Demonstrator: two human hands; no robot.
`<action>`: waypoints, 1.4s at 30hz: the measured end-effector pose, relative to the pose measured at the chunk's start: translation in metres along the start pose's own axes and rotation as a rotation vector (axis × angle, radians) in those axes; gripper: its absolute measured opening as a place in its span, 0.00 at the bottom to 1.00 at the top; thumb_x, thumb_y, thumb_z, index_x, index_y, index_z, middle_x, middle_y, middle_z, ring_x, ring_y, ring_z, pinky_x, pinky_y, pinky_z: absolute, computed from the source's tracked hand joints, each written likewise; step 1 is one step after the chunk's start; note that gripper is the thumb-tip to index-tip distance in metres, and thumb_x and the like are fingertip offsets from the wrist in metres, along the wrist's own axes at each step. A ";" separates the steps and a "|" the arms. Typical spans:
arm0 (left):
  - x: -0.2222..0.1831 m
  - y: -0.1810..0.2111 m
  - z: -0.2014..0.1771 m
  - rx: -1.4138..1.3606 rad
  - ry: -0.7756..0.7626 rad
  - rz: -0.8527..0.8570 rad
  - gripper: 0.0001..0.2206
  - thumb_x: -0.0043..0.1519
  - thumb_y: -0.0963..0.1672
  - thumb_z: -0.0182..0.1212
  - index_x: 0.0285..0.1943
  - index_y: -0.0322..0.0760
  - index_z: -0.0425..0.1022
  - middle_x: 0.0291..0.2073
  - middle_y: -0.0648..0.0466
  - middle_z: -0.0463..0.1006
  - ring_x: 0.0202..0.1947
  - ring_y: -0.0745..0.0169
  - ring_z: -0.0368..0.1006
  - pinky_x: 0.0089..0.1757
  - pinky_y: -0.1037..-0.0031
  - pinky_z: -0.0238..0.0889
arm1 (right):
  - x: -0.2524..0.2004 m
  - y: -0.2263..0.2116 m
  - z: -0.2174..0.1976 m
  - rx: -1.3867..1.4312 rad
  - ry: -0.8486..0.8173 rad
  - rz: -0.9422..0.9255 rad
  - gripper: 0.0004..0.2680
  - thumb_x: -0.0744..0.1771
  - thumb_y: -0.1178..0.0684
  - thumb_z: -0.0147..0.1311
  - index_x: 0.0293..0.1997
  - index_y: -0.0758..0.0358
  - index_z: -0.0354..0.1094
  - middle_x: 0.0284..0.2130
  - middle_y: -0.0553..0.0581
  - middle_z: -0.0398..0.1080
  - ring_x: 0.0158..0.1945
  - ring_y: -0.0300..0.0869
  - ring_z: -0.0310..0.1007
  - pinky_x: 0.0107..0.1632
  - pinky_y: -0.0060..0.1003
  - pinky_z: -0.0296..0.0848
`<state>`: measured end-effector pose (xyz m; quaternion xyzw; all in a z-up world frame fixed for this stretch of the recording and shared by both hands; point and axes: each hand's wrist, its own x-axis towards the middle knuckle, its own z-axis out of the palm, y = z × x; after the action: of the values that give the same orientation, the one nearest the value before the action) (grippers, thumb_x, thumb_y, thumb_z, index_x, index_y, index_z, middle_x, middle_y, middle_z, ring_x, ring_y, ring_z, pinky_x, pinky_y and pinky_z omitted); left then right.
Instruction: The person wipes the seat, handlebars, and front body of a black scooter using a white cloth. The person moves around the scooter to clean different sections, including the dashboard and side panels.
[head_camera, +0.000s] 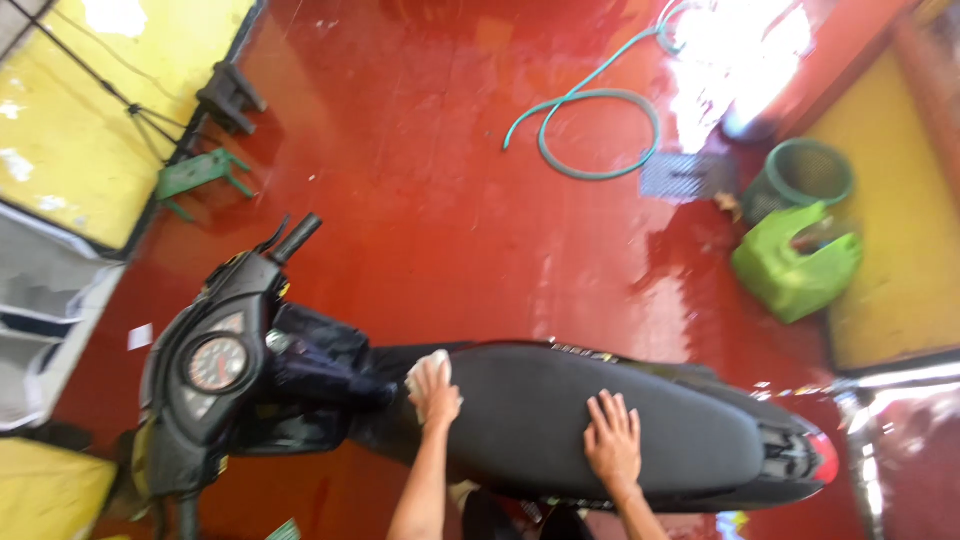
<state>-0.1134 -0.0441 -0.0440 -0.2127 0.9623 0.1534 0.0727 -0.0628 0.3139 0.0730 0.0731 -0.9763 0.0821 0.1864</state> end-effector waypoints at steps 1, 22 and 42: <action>-0.001 -0.012 0.000 -0.063 0.011 -0.031 0.37 0.58 0.46 0.57 0.79 0.56 0.49 0.80 0.48 0.33 0.77 0.28 0.28 0.59 0.23 0.38 | -0.003 -0.004 0.002 0.010 -0.008 -0.003 0.22 0.63 0.50 0.52 0.67 0.47 0.64 0.70 0.46 0.60 0.75 0.44 0.56 0.74 0.48 0.54; -0.139 0.098 -0.006 -0.796 0.224 0.147 0.46 0.47 0.38 0.64 0.78 0.29 0.43 0.75 0.25 0.37 0.74 0.27 0.42 0.67 0.53 0.41 | -0.026 -0.083 0.053 0.405 -0.426 0.312 0.15 0.62 0.49 0.58 0.53 0.48 0.71 0.56 0.58 0.61 0.57 0.54 0.66 0.56 0.49 0.72; -0.136 0.027 -0.041 0.027 -0.579 0.090 0.63 0.56 0.63 0.68 0.81 0.45 0.14 0.74 0.44 0.02 0.75 0.43 0.01 0.63 0.26 0.35 | 0.002 0.020 -0.008 0.424 -0.372 0.577 0.20 0.63 0.60 0.60 0.63 0.59 0.63 0.45 0.67 0.77 0.42 0.57 0.82 0.45 0.50 0.84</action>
<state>-0.0059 0.0187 0.0299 -0.1161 0.9119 0.1978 0.3403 -0.0651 0.3345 0.0784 -0.1537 -0.9352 0.3162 -0.0432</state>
